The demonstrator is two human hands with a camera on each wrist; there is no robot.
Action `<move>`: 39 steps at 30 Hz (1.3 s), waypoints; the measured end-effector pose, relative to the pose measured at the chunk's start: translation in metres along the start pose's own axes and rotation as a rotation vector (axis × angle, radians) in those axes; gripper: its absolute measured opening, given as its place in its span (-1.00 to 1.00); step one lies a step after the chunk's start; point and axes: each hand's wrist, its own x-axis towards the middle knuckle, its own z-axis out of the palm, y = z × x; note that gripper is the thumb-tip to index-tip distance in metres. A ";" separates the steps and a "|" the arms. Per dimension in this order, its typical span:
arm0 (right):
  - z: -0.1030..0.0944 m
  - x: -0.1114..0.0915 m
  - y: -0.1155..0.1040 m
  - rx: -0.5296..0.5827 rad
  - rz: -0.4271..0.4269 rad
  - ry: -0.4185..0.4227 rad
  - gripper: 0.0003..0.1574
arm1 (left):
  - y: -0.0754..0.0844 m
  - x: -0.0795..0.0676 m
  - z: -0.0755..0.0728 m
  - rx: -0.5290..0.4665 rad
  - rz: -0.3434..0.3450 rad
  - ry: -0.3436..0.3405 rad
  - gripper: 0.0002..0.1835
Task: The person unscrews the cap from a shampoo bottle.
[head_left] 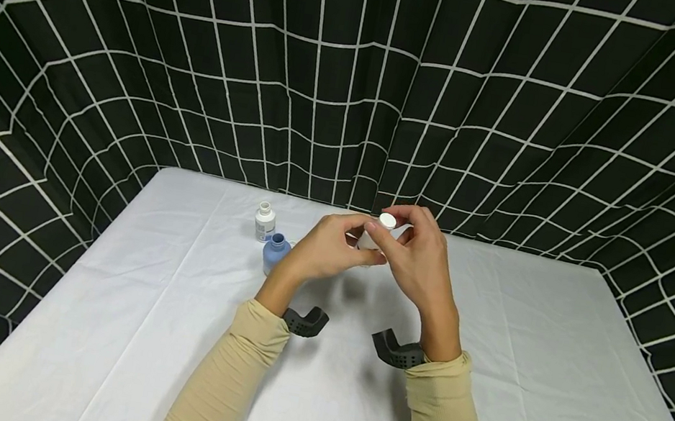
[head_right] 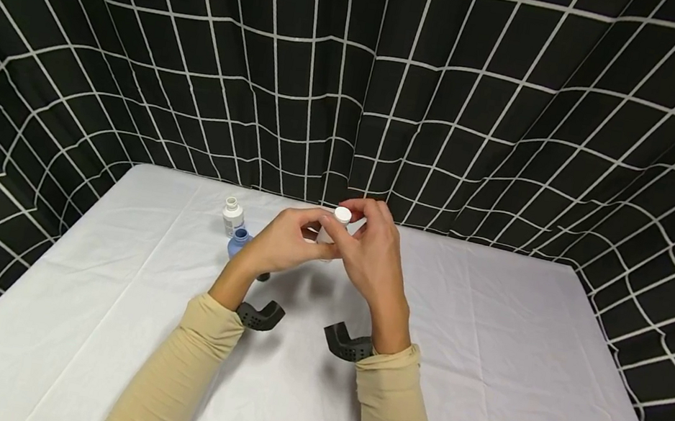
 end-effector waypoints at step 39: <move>-0.008 -0.002 -0.001 -0.041 -0.057 -0.005 -0.68 | -0.003 0.001 0.001 -0.062 -0.010 0.007 -0.53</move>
